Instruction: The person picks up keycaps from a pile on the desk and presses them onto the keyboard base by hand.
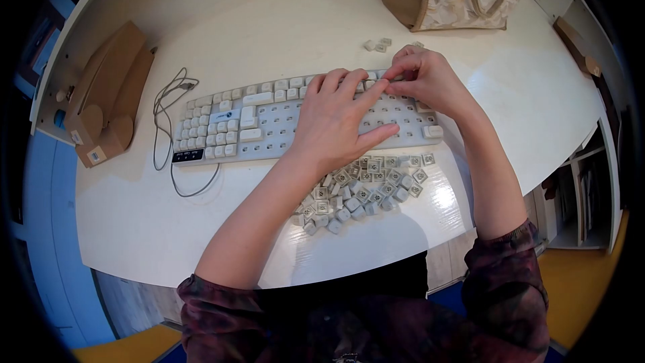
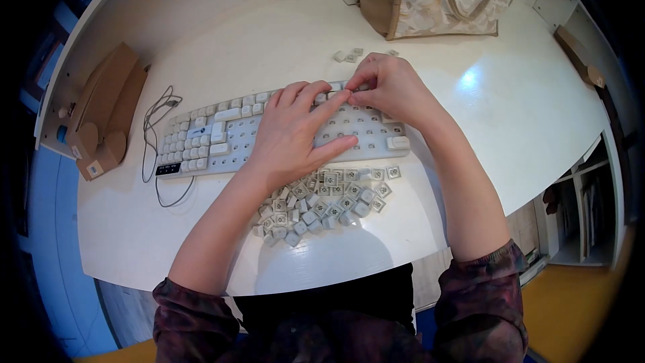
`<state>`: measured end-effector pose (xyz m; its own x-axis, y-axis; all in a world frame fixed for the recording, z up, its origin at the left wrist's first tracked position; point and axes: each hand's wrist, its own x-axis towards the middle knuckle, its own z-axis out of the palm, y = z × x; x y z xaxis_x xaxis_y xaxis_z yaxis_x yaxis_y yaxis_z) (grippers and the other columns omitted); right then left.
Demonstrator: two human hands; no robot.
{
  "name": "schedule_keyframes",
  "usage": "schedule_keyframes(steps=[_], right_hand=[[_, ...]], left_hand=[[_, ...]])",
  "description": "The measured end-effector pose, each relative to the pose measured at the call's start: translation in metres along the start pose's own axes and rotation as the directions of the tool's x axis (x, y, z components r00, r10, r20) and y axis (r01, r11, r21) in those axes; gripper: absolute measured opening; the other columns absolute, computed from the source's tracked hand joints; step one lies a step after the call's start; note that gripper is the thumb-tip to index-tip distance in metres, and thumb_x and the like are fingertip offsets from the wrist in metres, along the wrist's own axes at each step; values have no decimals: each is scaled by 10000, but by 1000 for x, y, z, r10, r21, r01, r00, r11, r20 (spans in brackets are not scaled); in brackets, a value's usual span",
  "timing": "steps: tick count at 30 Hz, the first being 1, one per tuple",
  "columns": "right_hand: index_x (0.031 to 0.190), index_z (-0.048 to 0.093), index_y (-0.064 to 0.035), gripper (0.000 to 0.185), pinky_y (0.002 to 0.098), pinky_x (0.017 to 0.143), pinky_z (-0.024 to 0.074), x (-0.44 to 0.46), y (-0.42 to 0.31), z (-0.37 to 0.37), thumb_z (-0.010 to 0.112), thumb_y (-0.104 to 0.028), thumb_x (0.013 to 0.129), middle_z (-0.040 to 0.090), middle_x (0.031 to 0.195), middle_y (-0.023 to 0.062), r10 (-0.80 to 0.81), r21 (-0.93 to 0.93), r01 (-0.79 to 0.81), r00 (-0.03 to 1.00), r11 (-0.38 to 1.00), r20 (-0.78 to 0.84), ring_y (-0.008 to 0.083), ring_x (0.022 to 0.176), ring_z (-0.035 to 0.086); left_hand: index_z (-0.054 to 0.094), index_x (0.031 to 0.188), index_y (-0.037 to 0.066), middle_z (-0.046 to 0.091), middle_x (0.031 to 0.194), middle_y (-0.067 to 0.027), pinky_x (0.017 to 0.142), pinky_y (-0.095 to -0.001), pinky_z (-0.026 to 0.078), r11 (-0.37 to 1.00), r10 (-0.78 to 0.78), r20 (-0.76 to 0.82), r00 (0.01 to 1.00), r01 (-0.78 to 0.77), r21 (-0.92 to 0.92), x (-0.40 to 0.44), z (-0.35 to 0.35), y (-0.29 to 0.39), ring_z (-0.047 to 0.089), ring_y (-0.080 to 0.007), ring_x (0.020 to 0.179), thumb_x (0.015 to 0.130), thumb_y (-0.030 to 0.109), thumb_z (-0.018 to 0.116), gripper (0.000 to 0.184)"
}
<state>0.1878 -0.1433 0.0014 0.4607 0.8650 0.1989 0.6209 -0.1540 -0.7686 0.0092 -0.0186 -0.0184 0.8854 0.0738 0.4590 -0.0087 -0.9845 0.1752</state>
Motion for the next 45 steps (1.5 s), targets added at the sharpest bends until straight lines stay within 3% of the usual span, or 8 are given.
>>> schedule_keyframes(steps=[12, 18, 21, 25, 31, 37, 40, 45], right_hand=[[992, 728, -7, 214, 269, 665, 494, 0, -10, -7, 745, -90, 795, 657, 815, 28, 160, 82, -159, 987, 984, -9, 103, 697, 574], [1068, 726, -31, 216, 239, 697, 463, 11, 15, -14, 661, -175, 920, 694, 905, 18, 99, 170, -54, 958, 984, -268, 68, 769, 562], [1050, 740, -45, 248, 275, 658, 481, 14, 31, -24, 647, -222, 904, 700, 806, 61, 23, -21, -36, 898, 999, -440, 109, 712, 606], [1126, 725, -110, 283, 343, 763, 525, 12, 44, -24, 661, -241, 884, 723, 979, 71, 128, -310, -292, 881, 905, -455, 206, 846, 681], [1106, 730, -121, 292, 396, 821, 527, 14, 59, -12, 652, -261, 863, 690, 1089, 54, 9, -456, -236, 896, 858, -445, 271, 945, 674], [1058, 740, -81, 260, 374, 756, 527, 16, 51, -12, 648, -254, 888, 713, 937, 66, 30, -512, -234, 927, 826, -374, 250, 825, 674], [1051, 732, -32, 258, 296, 671, 503, 16, 38, -13, 671, -239, 910, 722, 878, 45, 285, 164, -248, 918, 955, -276, 149, 734, 635], [1060, 725, -16, 246, 206, 611, 441, 4, -16, -13, 685, -213, 919, 719, 887, 37, 175, 538, -72, 974, 840, -143, 54, 690, 582]], left_hand=[[656, 1258, 143, 571, 1268, -100, 1027, -452, 370, 999, -33, -24, 999, 33, -10, 2, 1, 2, 495, -309, 1209, 861, 449, 664, 501], [674, 1213, 135, 578, 1251, -97, 1001, -451, 391, 1000, -16, -20, 1000, 16, 19, 3, 1, 4, 505, -298, 1195, 855, 401, 661, 447], [672, 1205, 129, 583, 1240, -101, 999, -454, 394, 1000, -16, -39, 999, 17, 24, 3, 2, 6, 508, -304, 1191, 852, 391, 661, 441], [666, 1204, 126, 584, 1233, -105, 1000, -460, 395, 1000, -5, -60, 998, 6, 23, 2, 5, 4, 507, -311, 1192, 847, 389, 666, 444], [664, 1200, 125, 579, 1246, -108, 1004, -457, 390, 1000, -6, -58, 998, 7, 16, 2, 4, 4, 501, -307, 1202, 842, 378, 673, 439], [654, 1207, 124, 576, 1250, -102, 1013, -456, 380, 1000, -7, -81, 997, 9, 20, -1, 6, 5, 495, -304, 1208, 849, 366, 664, 432], [650, 1208, 119, 577, 1252, -101, 1027, -454, 371, 1000, -9, -86, 996, 9, -4, -2, 4, 4, 492, -300, 1215, 851, 347, 662, 424], [648, 1202, 104, 633, 1161, -92, 978, -416, 428, 972, -98, -182, 978, 54, -230, 0, 1, -2, 571, -277, 1106, 853, 253, 689, 381]])
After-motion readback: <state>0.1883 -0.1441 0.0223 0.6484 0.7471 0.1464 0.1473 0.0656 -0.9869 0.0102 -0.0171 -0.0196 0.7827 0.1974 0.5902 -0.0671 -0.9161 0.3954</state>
